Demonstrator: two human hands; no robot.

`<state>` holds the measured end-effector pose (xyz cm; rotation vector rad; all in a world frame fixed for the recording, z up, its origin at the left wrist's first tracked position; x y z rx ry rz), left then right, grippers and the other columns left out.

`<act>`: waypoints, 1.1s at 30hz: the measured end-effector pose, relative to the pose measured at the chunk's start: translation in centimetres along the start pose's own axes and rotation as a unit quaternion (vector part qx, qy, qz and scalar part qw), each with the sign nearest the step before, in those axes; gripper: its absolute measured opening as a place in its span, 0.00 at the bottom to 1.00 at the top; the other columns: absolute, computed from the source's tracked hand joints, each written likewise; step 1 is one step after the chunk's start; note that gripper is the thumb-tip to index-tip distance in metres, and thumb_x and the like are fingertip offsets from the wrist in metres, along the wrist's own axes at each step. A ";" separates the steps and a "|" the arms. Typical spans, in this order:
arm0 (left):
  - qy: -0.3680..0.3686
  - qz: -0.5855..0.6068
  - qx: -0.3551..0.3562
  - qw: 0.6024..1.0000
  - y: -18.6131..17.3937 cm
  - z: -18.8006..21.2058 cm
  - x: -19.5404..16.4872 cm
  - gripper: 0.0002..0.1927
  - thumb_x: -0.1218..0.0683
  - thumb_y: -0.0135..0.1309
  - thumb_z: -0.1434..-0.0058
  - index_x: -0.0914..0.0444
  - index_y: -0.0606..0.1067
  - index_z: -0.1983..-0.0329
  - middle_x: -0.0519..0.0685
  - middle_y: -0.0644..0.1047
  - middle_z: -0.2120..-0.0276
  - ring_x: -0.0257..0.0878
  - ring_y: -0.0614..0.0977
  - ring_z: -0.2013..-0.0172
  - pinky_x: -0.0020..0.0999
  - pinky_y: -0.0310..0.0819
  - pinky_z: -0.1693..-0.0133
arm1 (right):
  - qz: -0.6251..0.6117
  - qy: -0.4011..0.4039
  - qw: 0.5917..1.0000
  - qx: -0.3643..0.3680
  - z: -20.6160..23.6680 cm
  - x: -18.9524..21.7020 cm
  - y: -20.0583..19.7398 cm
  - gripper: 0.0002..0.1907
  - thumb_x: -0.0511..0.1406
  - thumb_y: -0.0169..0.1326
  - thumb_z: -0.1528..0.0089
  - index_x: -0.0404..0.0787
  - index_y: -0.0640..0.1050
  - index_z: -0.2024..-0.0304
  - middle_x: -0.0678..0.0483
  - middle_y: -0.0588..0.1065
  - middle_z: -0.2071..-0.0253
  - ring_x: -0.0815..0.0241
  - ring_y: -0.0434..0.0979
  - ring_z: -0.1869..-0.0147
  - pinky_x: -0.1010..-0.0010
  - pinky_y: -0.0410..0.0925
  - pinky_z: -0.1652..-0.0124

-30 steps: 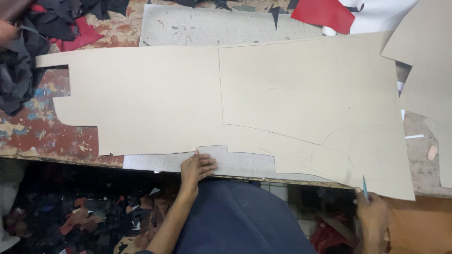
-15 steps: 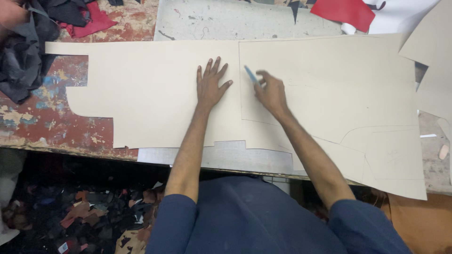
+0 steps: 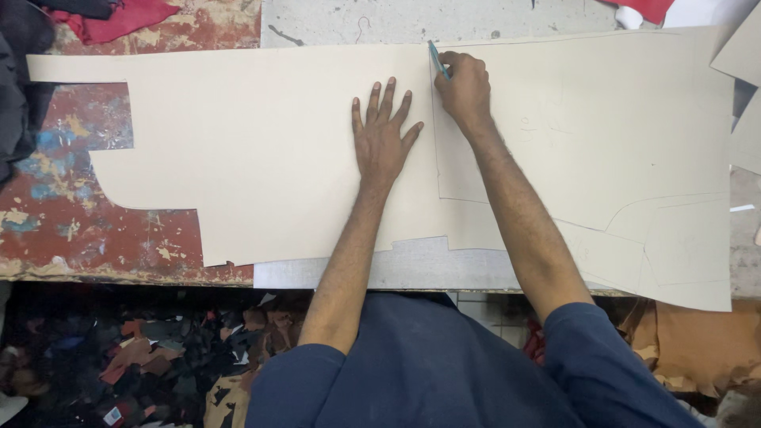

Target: The person works at a workbench covered with large sheets of cardstock, using a small blade to cut along drawn outlines and separate pattern pieces. They reposition and turn the sheets, hold them flat with one hand, and set finished cut pieces aside as they work through the sheet.

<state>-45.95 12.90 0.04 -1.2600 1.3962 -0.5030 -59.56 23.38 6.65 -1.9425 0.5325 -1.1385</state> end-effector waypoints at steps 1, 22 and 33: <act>-0.004 -0.001 0.005 1.000 0.1 0.0 0.0 0.31 0.34 0.53 0.35 0.47 0.70 0.30 0.43 0.58 0.25 0.42 0.54 0.25 0.57 0.37 0.26 | -0.006 0.013 1.000 0.011 -0.2 0.0 0.0 0.17 0.29 0.59 0.43 0.36 0.82 0.51 0.41 0.81 0.64 0.45 0.84 0.62 0.56 0.75 0.59; -0.024 0.000 -0.020 1.000 2.3 0.0 -0.5 0.26 0.36 0.47 0.28 0.45 0.69 0.29 0.43 0.52 0.23 0.42 0.49 0.24 0.59 0.30 0.25 | -0.003 0.010 0.999 0.039 6.8 0.8 -2.1 0.17 0.28 0.59 0.40 0.30 0.80 0.48 0.40 0.81 0.63 0.51 0.84 0.68 0.61 0.76 0.69; -0.021 0.008 -0.061 0.998 2.7 -0.2 -0.5 0.25 0.38 0.49 0.27 0.45 0.70 0.29 0.45 0.55 0.24 0.44 0.51 0.24 0.61 0.32 0.25 | 0.008 0.036 0.998 0.056 12.5 2.6 -4.1 0.17 0.27 0.58 0.40 0.31 0.81 0.48 0.40 0.79 0.65 0.48 0.83 0.65 0.58 0.74 0.64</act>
Point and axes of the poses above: each hand's wrist, its own z-axis away from the middle knuckle, its own y-axis out of the palm, x = y × z, the point moved 4 cm from there along -z, towards the middle knuckle
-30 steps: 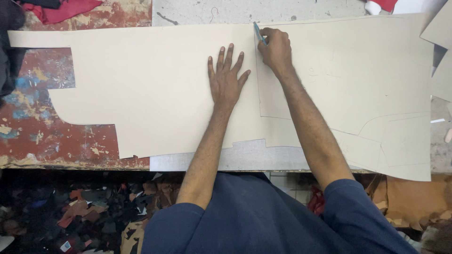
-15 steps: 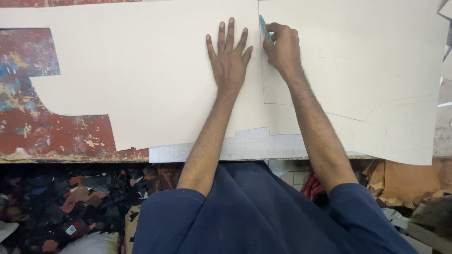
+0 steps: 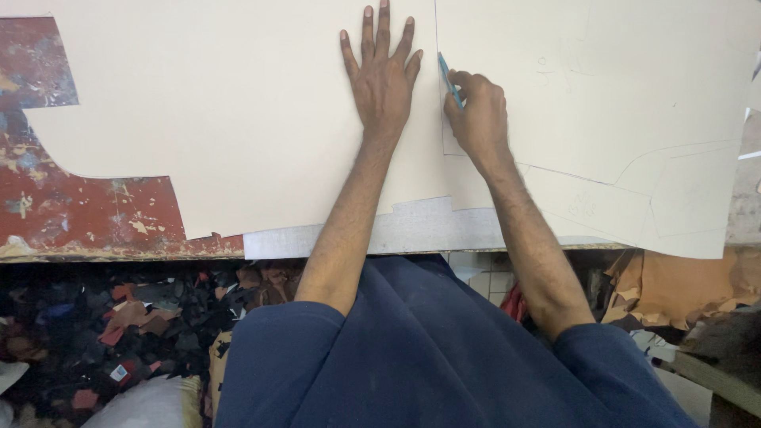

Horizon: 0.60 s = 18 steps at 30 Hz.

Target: The person works at a workbench covered with large sheets of cardstock, using a small blade to cut along drawn outlines and separate pattern pieces. They reposition and turn the sheets, hold them flat with one hand, and set finished cut pieces aside as they work through the sheet.

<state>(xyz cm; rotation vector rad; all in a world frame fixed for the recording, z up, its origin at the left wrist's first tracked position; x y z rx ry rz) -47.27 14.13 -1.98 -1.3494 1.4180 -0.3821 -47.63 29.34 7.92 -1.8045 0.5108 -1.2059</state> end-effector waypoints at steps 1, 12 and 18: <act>-0.003 0.000 0.008 1.000 -0.1 0.0 0.0 0.25 0.39 0.49 0.27 0.46 0.70 0.29 0.45 0.56 0.25 0.44 0.51 0.25 0.61 0.32 0.25 | -0.001 -0.002 1.000 0.000 0.7 -0.1 0.0 0.17 0.27 0.59 0.40 0.31 0.81 0.48 0.40 0.79 0.65 0.48 0.83 0.64 0.58 0.74 0.63; -0.004 0.002 0.016 1.000 -1.7 -0.1 -0.4 0.23 0.42 0.51 0.26 0.51 0.71 0.30 0.50 0.63 0.28 0.45 0.56 0.26 0.60 0.32 0.26 | 0.025 0.018 0.999 0.033 7.5 -0.3 -0.3 0.18 0.27 0.60 0.39 0.31 0.80 0.46 0.41 0.78 0.64 0.48 0.81 0.63 0.58 0.73 0.65; -0.009 -0.014 0.011 1.000 -1.6 -0.4 -0.5 0.23 0.43 0.50 0.28 0.50 0.72 0.32 0.51 0.65 0.30 0.46 0.57 0.27 0.60 0.33 0.27 | 0.021 0.025 0.998 0.049 11.2 0.3 -1.0 0.18 0.28 0.59 0.38 0.31 0.79 0.45 0.42 0.78 0.61 0.50 0.81 0.63 0.60 0.73 0.66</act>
Point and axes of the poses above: each hand's wrist, its own z-axis away from the middle knuckle, its own y-axis out of the palm, x = y × z, the point moved 4 cm from there along -z, towards the middle knuckle
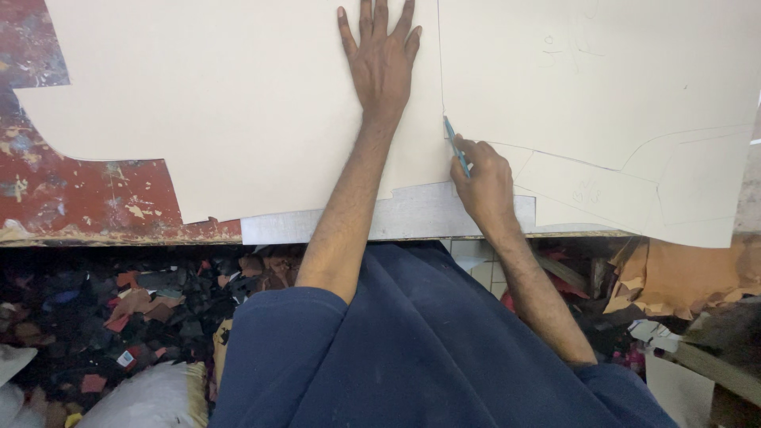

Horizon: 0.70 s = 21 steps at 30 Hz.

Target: The person works at a workbench covered with large sheets of cardstock, using a small blade to cut along drawn outlines and separate pattern pieces. They reposition and turn the sheets, hold them flat with one hand, and set finished cut pieces aside as they work through the sheet.

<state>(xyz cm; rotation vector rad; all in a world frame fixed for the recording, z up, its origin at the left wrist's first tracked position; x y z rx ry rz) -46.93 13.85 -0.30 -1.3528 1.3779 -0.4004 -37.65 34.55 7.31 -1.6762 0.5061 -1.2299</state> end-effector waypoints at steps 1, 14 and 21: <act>-0.002 -0.002 0.004 1.000 0.1 0.0 0.0 0.23 0.43 0.50 0.27 0.50 0.72 0.32 0.51 0.65 0.30 0.46 0.57 0.27 0.60 0.33 0.26 | 0.002 0.001 1.000 0.001 0.6 0.1 0.0 0.18 0.28 0.59 0.37 0.32 0.79 0.45 0.42 0.78 0.62 0.50 0.81 0.64 0.59 0.73 0.65; -0.009 0.005 0.010 1.000 0.7 -0.5 0.9 0.23 0.43 0.49 0.27 0.48 0.70 0.30 0.49 0.59 0.26 0.44 0.53 0.25 0.58 0.33 0.25 | 0.052 0.045 0.993 0.099 10.0 0.5 -1.4 0.20 0.33 0.57 0.37 0.37 0.78 0.43 0.43 0.76 0.65 0.45 0.79 0.68 0.56 0.72 0.67; 0.022 -0.022 0.046 0.998 1.0 -1.0 2.6 0.30 0.38 0.45 0.24 0.52 0.62 0.23 0.51 0.51 0.23 0.44 0.49 0.24 0.56 0.34 0.25 | -0.098 0.281 0.909 0.291 12.2 -5.4 -3.5 0.20 0.39 0.58 0.38 0.45 0.79 0.43 0.53 0.83 0.64 0.61 0.79 0.72 0.67 0.74 0.69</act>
Point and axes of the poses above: each hand's wrist, its own z-axis away from the middle knuckle, its own y-axis out of the palm, x = y × z, the point moved 4 cm from there along -z, towards the middle knuckle
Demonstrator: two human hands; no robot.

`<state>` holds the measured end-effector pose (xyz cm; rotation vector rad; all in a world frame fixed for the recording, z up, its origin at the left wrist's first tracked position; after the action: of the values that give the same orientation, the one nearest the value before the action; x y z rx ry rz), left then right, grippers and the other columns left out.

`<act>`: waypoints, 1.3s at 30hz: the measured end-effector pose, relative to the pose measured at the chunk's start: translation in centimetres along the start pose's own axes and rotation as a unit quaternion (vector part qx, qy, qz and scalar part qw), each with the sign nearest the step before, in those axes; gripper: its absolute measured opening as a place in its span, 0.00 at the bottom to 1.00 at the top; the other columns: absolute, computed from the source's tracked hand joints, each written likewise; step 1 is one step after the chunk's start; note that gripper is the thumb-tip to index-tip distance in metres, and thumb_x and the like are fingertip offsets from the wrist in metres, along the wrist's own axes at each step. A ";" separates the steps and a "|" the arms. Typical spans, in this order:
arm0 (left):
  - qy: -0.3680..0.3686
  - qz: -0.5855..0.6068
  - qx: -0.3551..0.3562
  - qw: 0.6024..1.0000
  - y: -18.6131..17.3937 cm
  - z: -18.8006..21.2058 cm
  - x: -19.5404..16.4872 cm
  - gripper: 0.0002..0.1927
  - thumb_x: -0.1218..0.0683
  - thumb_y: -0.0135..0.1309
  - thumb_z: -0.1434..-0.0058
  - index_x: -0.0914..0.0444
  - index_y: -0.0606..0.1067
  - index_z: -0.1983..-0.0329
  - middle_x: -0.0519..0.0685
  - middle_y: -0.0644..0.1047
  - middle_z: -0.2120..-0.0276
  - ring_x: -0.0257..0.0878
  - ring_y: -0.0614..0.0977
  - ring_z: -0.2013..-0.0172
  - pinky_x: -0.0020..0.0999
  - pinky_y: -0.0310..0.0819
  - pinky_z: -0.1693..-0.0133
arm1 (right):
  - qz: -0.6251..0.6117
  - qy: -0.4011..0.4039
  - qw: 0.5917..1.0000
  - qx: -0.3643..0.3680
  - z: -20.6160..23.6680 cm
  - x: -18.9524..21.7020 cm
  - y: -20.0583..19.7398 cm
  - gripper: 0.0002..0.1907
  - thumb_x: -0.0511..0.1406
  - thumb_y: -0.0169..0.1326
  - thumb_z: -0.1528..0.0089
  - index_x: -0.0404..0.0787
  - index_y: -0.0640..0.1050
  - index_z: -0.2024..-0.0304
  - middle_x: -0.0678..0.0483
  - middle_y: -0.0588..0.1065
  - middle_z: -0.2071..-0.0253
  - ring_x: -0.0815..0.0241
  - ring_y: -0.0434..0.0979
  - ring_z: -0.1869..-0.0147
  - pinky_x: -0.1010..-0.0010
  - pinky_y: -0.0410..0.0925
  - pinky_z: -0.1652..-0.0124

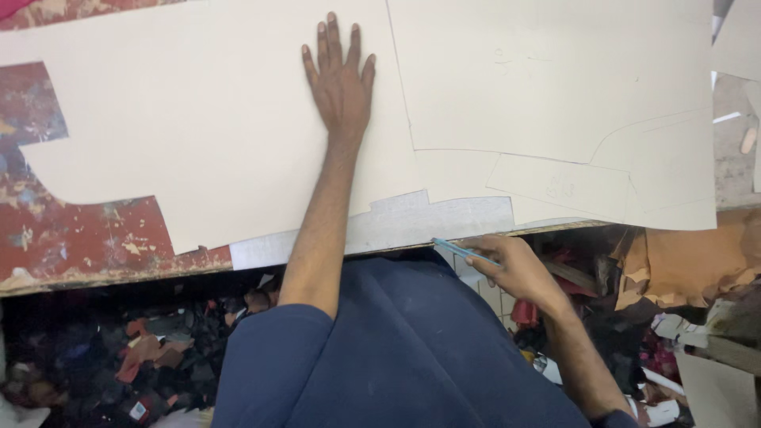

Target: The person works at a workbench covered with large sheets of cardstock, using a small blade to cut along drawn outlines and separate pattern pieces. They reposition and turn the sheets, hold them flat with one hand, and set finished cut pieces aside as they work through the sheet.

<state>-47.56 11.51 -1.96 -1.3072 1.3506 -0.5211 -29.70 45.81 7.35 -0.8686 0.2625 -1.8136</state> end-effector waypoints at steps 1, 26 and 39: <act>-0.007 -0.004 0.014 1.000 -0.2 0.1 0.6 0.32 0.38 0.44 0.25 0.54 0.60 0.23 0.51 0.50 0.22 0.45 0.49 0.24 0.55 0.34 0.25 | -0.059 -0.017 0.997 -0.046 -0.2 -0.8 -0.6 0.19 0.38 0.56 0.38 0.44 0.79 0.44 0.53 0.83 0.64 0.62 0.79 0.72 0.69 0.73 0.70; 0.134 -0.108 0.114 0.978 -30.1 -6.6 26.0 0.16 0.49 0.67 0.35 0.67 0.82 0.53 0.59 0.83 0.58 0.52 0.82 0.58 0.45 0.75 0.56 | -0.283 -0.087 0.872 -0.391 -1.6 -6.5 2.1 0.13 0.36 0.64 0.36 0.36 0.83 0.52 0.49 0.81 0.67 0.67 0.77 0.64 0.74 0.70 0.64; 0.270 0.176 0.303 0.897 -29.1 3.5 0.9 0.25 0.51 0.64 0.34 0.70 0.71 0.42 0.63 0.76 0.51 0.53 0.76 0.51 0.47 0.65 0.49 | -0.093 -0.520 0.716 -0.457 1.4 3.9 0.0 0.38 0.38 0.73 0.39 0.42 0.71 0.29 0.62 0.78 0.43 0.68 0.89 0.55 0.83 0.83 0.58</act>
<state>-32.89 3.63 22.20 -0.3954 1.6443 -0.9998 -29.44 42.67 10.07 -2.5362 0.3268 -0.9873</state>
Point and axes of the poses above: each hand's wrist, its own z-axis away from the middle knuckle, its own y-axis out of the palm, x = y × z, the point moved 4 cm from there along -z, towards the middle knuckle
